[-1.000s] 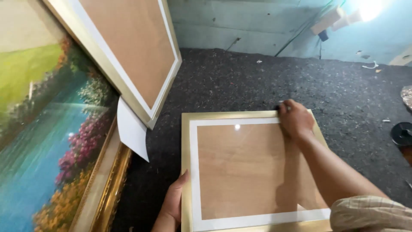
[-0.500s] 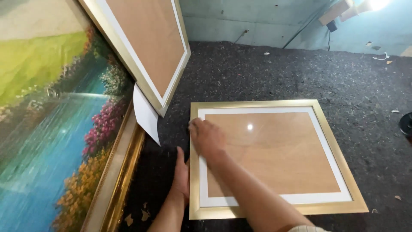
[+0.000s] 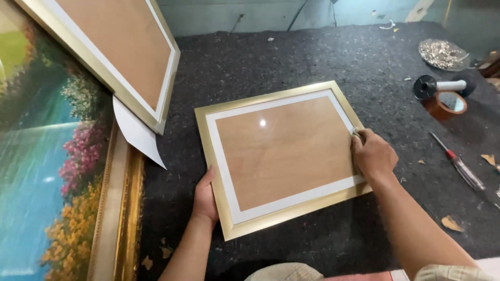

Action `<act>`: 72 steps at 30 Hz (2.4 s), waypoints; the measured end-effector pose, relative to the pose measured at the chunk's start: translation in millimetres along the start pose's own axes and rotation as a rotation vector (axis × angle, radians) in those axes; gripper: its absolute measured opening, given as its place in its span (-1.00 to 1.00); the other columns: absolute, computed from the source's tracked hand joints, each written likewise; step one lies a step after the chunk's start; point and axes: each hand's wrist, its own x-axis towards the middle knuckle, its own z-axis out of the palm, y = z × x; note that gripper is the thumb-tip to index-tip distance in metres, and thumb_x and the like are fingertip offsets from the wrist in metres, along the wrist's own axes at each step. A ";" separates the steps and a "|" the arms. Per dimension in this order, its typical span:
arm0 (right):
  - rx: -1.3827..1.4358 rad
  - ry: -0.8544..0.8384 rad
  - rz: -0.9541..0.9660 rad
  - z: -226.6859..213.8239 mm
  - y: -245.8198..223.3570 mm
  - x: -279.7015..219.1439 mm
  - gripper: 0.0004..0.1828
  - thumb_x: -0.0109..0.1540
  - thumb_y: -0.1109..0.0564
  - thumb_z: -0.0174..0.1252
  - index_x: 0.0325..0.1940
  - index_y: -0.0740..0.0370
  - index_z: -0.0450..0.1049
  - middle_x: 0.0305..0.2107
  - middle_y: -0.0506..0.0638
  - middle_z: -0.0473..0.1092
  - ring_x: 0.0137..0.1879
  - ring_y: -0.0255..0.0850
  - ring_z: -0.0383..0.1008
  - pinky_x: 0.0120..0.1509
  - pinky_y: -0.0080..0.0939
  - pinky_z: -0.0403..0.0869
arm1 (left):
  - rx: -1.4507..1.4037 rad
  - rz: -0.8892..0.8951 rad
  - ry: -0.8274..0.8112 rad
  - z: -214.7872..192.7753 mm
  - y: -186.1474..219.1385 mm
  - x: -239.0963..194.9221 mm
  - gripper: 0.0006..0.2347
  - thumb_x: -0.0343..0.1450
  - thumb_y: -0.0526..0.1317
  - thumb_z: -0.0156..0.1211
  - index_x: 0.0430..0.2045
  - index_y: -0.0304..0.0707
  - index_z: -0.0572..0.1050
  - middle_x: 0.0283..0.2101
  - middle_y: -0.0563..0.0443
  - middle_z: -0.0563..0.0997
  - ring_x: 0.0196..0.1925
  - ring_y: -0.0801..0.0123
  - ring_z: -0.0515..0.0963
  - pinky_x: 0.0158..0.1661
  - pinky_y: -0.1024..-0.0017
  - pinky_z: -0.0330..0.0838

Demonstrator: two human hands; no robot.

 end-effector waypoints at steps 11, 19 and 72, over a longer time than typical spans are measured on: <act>0.444 -0.216 -0.803 -0.3 -155.1 -183.6 -0.76 0.12 -0.09 -0.05 -0.18 -0.10 0.39 -0.35 -0.12 0.38 -0.26 -0.11 0.39 -0.32 -0.08 0.34 | 0.103 0.067 0.003 -49.7 -2.7 49.5 -0.69 0.29 0.04 -0.03 -0.31 -0.16 0.42 -0.36 -0.04 0.49 -0.34 0.26 0.45 -0.29 0.40 0.32; 0.234 0.102 -0.460 -12.0 -35.4 -105.3 -0.78 0.09 -0.09 0.03 -0.24 -0.10 0.47 -0.32 -0.17 0.45 -0.30 -0.18 0.47 -0.39 -0.16 0.44 | 0.179 -0.007 0.016 5.6 3.9 1.0 -0.49 0.28 0.12 -0.27 -0.01 -0.23 0.28 -0.01 -0.18 0.38 0.01 0.02 0.34 0.05 0.16 0.18; 0.807 0.272 -0.350 -138.7 251.1 -16.8 -0.82 0.11 0.21 -0.04 -0.29 0.12 0.47 -0.53 -0.11 0.50 -0.27 -0.24 0.52 0.21 0.09 0.06 | 0.885 -0.020 -0.463 322.1 -378.8 16.7 -0.52 0.32 -0.12 -0.11 0.18 -0.04 0.08 -0.62 0.10 0.20 -0.62 0.51 0.20 -0.52 0.53 0.14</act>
